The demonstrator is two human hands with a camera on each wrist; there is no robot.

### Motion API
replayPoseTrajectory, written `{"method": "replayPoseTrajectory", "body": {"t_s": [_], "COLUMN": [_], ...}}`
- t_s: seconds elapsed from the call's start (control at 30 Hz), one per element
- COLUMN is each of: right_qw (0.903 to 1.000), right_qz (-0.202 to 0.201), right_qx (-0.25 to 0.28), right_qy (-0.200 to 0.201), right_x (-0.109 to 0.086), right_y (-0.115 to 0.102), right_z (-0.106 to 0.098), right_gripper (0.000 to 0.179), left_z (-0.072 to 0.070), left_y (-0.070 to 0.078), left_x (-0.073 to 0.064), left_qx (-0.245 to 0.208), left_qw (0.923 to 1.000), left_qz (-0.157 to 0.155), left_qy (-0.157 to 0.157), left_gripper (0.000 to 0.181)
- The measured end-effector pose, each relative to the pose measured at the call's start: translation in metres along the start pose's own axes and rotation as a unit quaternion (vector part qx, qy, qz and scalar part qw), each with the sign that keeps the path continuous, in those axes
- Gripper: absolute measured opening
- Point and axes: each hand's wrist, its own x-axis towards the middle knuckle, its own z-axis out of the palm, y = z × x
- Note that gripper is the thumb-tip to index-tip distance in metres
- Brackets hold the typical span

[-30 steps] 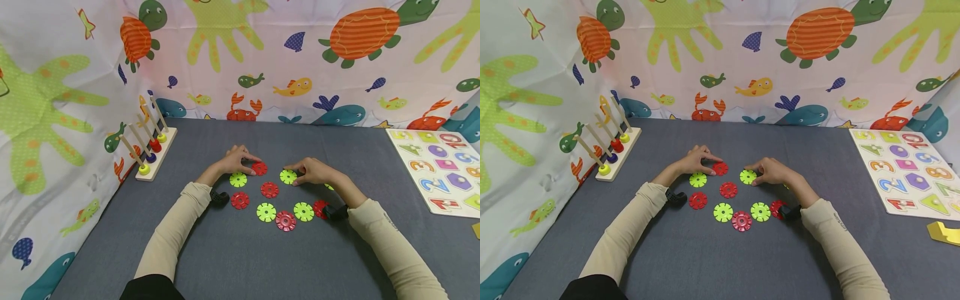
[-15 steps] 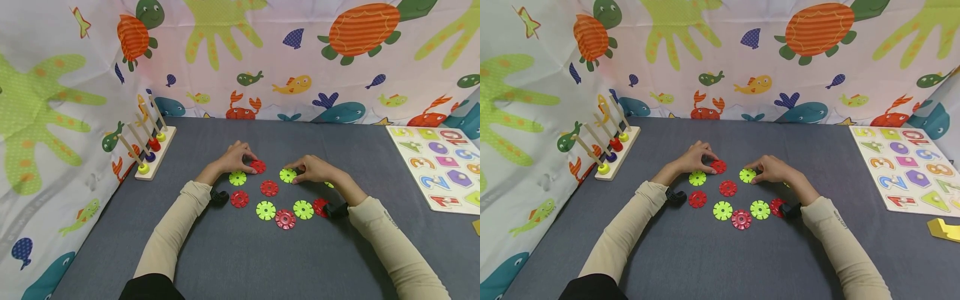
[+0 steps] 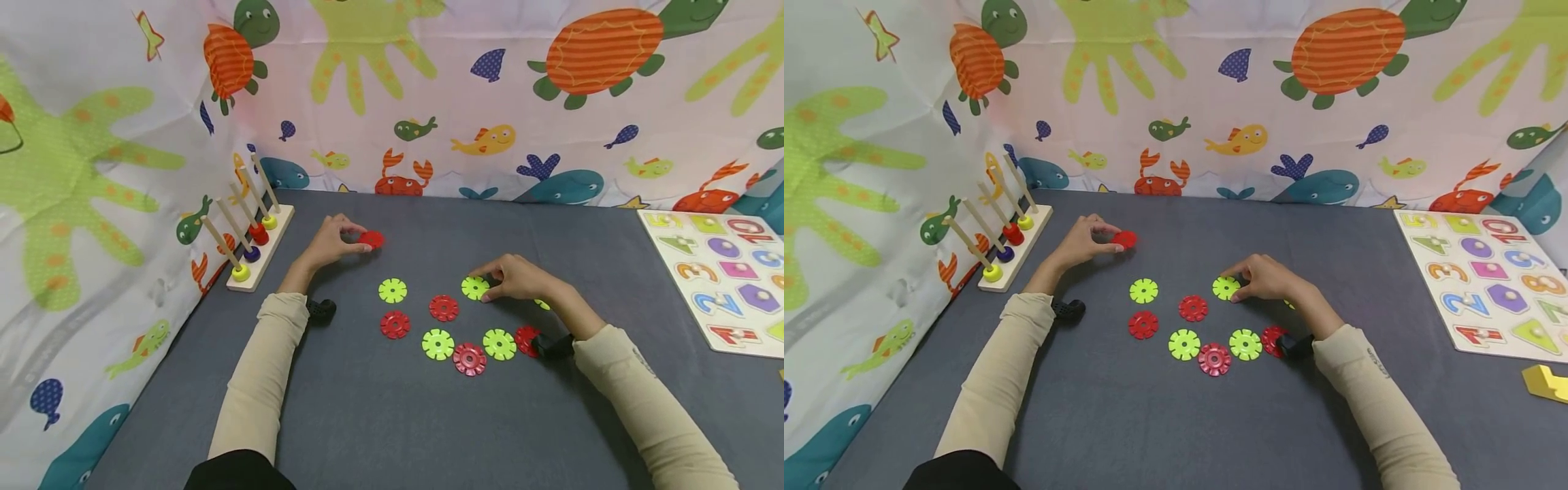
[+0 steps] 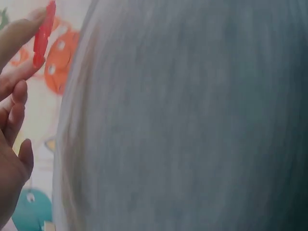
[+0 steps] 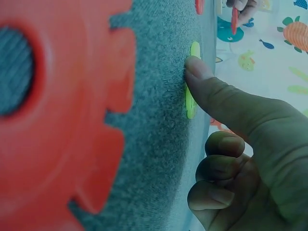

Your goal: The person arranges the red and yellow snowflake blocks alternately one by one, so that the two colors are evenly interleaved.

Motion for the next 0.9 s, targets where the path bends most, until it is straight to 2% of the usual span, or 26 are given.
{"method": "replayPoseTrajectory", "body": {"t_s": [0.2, 0.4, 0.5, 0.67, 0.9], "right_qw": [1.0, 1.0, 0.9999, 1.0, 0.9999], "right_qz": [0.008, 0.009, 0.009, 0.007, 0.005], "right_qx": [-0.001, 0.001, 0.001, 0.003, 0.001], "right_qy": [0.004, -0.004, -0.004, -0.005, -0.009], "right_x": [0.001, 0.003, 0.002, 0.002, 0.004], "right_y": [0.0, -0.002, -0.003, -0.003, -0.003], "right_z": [0.0, 0.0, -0.001, -0.001, -0.002], "right_gripper": [0.042, 0.043, 0.043, 0.042, 0.042], "left_z": [-0.01, -0.012, -0.01, -0.007, -0.007], "left_y": [-0.016, -0.02, -0.021, -0.023, -0.025], "left_x": [-0.002, -0.003, -0.002, -0.002, -0.003], "left_qx": [-0.004, 0.016, 0.031, 0.047, 0.044], "left_qw": [0.9993, 0.9974, 0.997, 0.9964, 0.9966], "left_qz": [-0.028, -0.068, -0.071, -0.071, -0.07], "left_qy": [0.025, 0.016, 0.003, 0.002, -0.002], "left_gripper": [0.049, 0.05, 0.049, 0.044, 0.046]}}
